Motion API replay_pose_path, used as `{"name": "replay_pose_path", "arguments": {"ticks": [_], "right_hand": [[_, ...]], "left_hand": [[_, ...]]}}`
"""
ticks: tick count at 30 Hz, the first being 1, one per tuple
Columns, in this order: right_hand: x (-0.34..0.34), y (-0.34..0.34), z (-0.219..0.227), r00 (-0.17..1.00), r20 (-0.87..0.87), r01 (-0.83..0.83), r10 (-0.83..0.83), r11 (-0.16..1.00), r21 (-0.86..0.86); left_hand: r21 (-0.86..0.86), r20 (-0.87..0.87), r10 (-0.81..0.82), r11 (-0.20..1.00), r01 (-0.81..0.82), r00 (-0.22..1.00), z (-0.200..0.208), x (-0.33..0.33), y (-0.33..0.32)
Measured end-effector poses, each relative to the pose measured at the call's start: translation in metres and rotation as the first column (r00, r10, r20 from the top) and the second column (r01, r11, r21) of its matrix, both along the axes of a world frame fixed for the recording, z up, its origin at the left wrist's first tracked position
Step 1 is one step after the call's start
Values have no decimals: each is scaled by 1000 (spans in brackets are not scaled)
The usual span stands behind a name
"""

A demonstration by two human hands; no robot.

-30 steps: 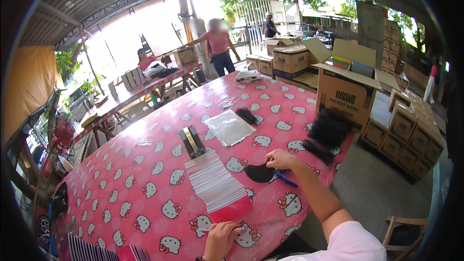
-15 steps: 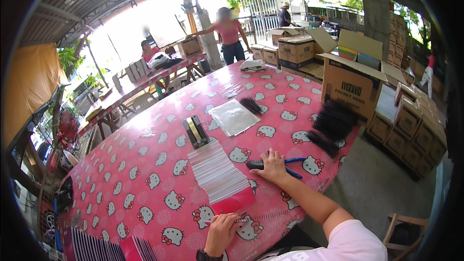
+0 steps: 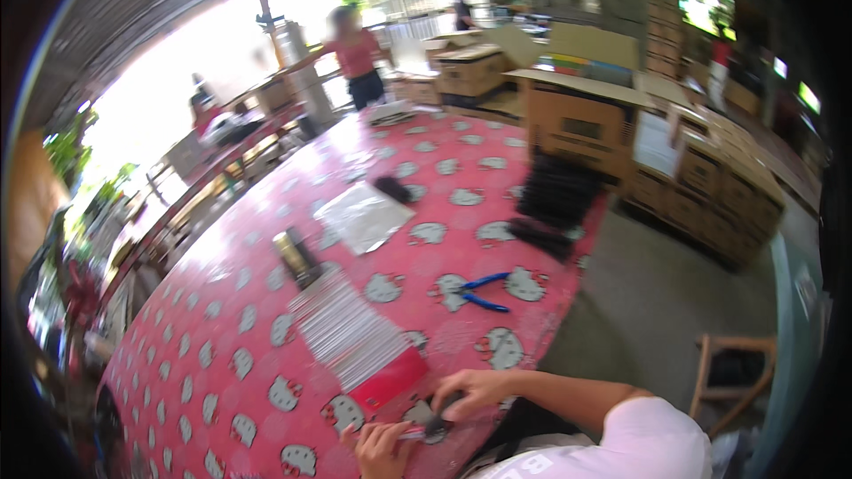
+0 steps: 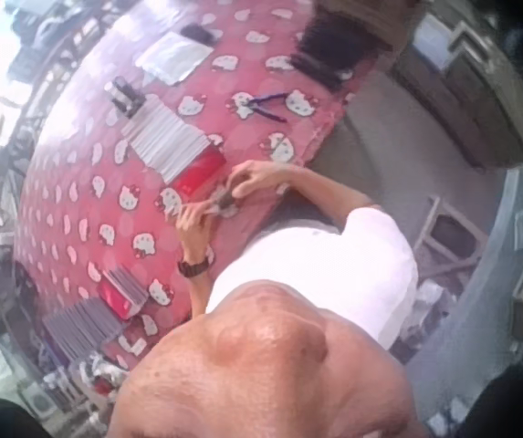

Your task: The person assembles small spiral-bound notebooks by inserting metal spiral coils into pre-punched holes on the covers and pages. They use pliers to close the coil ends and place finished notebooks into a stack. The work occurs at a table with a pink Hello Kitty tablecloth in a semi-outdoor workspace.

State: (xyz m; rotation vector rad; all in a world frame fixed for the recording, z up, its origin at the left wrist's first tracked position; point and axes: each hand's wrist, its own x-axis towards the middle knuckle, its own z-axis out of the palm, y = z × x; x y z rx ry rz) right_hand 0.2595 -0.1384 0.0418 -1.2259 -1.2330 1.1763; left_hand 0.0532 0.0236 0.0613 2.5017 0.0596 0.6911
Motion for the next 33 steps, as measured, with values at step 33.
{"name": "replay_pose_path", "arguments": {"ticks": [33], "right_hand": [[-6,43,-5,998,-3,57,-57,994,94]], "left_hand": [[27,37,116,993,-117,993,8,-8,11]]}}
